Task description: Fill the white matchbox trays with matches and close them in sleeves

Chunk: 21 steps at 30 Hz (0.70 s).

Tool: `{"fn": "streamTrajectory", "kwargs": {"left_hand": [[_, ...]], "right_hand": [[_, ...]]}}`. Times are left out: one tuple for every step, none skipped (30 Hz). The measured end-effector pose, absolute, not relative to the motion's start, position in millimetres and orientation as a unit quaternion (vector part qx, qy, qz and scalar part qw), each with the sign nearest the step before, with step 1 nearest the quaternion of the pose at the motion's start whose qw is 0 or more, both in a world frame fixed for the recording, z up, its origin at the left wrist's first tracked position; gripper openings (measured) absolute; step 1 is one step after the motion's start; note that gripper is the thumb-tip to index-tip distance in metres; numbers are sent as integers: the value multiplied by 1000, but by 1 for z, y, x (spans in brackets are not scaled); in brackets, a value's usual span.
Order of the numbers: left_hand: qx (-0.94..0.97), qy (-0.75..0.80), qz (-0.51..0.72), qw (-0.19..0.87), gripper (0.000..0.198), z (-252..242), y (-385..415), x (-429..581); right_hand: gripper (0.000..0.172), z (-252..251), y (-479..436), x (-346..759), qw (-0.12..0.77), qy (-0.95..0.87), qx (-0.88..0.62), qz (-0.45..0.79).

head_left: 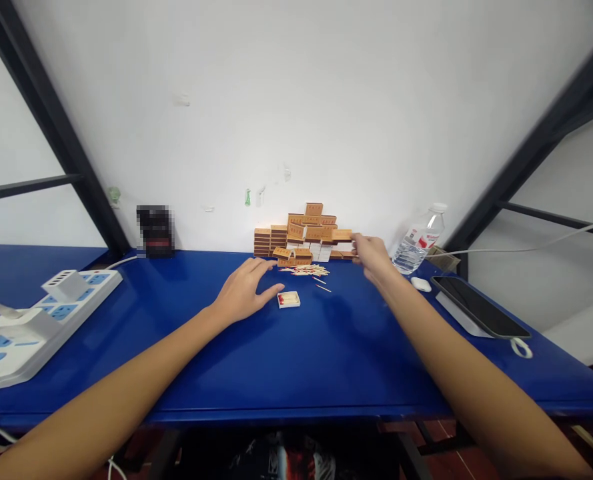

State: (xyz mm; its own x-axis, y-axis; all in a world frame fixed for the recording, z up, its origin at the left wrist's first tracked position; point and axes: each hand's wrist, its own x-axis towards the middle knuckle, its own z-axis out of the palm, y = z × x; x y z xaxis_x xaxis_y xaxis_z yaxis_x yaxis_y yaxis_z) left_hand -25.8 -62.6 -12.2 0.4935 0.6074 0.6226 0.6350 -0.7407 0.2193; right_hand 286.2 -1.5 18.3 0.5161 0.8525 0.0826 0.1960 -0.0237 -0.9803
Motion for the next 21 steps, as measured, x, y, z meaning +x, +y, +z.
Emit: {"fn": "streamTrajectory", "kwargs": {"left_hand": [[-858, -360, -365, 19, 53, -12, -63, -25], [-856, -358, -373, 14, 59, -11, -63, -25], [-856, -355, -376, 6, 64, -12, -63, -25], [-858, -351, -376, -4, 64, -12, -63, -25], [-861, -346, -372, -13, 59, -13, -62, -26], [-865, -342, -367, -20, 51, -14, -61, -26], [-868, -339, -362, -24, 41, -15, -60, -27], [-870, -338, -358, -28, 33, -16, -58, -28], [-872, -337, -354, -33, 28, -17, -56, -28], [-872, -337, -352, -39, 26, -17, -55, -29], [-873, -336, -351, -46, 27, -17, -54, -29], [-874, -334, -349, -54, 29, -17, -53, -30], [-875, -334, -345, -62, 31, -17, -53, -30], [-876, -334, -341, -70, 31, -17, -52, -30], [-875, -337, -338, -76, 31, -17, -52, -30], [-873, -342, -338, -80, 30, -17, -51, -31], [-871, -348, -337, -80, 30, -16, -50, -31], [-868, -356, -337, -77, 30, -16, -49, -32], [-865, -366, -335, -71, 31, -16, -48, -33], [-864, -376, -330, -65, 32, -16, -46, -35], [-863, -386, -320, -59, 33, -17, -45, -36]], "right_hand": [[21, 15, -13, 271, 576, -446, -593, 344], [22, 11, -24, 255, 561, -475, -546, 402], [24, 6, -35, 239, 539, -491, -518, 447], [27, 1, -44, 225, 512, -501, -502, 485], [29, -5, -52, 213, 490, -510, -493, 507], [30, -10, -57, 204, 473, -519, -485, 520], [31, -14, -61, 198, 452, -533, -480, 531], [32, -17, -63, 196, 432, -547, -475, 537], [34, -19, -63, 195, 413, -561, -469, 542], [35, -21, -63, 196, 396, -574, -462, 548], [36, -22, -62, 198, 383, -584, -454, 553], [38, -23, -61, 201, 375, -591, -446, 558], [40, -23, -60, 203, 368, -597, -440, 561], [42, -23, -60, 206, 363, -603, -438, 560], [44, -23, -59, 208, 362, -613, -437, 550], [44, -22, -59, 210, 367, -631, -437, 526], [44, -22, -59, 213, 374, -657, -435, 489], [44, -21, -59, 216, 377, -691, -429, 443], [48, -21, -58, 219, 370, -729, -419, 395], [54, -20, -58, 223, 352, -766, -407, 351], [59, -20, -57, 226, 324, -799, -398, 315]]}}
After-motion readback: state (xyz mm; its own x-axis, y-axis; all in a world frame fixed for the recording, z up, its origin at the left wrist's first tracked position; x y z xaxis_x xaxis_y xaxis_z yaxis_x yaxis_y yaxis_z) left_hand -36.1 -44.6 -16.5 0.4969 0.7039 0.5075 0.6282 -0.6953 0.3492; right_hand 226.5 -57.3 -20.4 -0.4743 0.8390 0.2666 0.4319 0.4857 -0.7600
